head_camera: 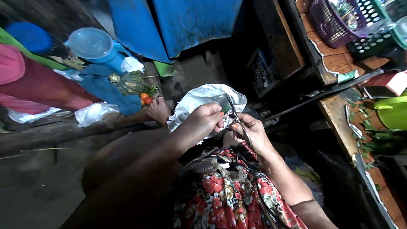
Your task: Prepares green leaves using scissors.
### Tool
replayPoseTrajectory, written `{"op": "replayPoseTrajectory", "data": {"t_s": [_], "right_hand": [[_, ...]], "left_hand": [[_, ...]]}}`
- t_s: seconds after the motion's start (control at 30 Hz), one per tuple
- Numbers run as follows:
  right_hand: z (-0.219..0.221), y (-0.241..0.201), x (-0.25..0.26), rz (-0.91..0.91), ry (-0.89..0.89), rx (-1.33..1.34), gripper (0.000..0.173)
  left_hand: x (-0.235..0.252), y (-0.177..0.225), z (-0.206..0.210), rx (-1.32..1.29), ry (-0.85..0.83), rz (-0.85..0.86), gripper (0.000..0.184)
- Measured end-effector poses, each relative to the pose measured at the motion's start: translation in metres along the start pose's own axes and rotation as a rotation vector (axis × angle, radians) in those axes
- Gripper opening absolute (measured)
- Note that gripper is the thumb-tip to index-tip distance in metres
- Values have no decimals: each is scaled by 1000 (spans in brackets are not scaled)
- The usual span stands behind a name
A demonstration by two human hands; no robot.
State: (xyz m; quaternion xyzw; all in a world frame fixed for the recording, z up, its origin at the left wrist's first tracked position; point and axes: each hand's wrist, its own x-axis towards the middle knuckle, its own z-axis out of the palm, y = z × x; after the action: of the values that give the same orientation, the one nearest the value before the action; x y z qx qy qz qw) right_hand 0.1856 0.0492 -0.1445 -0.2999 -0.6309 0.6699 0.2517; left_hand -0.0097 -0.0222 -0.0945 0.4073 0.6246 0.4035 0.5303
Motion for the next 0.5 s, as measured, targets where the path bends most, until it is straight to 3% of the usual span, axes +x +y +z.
{"op": "replayPoseTrajectory", "data": {"t_s": [0.3, 0.5], "right_hand": [[-1, 7, 0, 12, 4, 55, 29], [-2, 2, -2, 78, -49, -100, 39]], "left_hand": [[0, 3, 2, 31, 33, -14, 22], [-3, 0, 2, 75, 70, 33, 22]]}}
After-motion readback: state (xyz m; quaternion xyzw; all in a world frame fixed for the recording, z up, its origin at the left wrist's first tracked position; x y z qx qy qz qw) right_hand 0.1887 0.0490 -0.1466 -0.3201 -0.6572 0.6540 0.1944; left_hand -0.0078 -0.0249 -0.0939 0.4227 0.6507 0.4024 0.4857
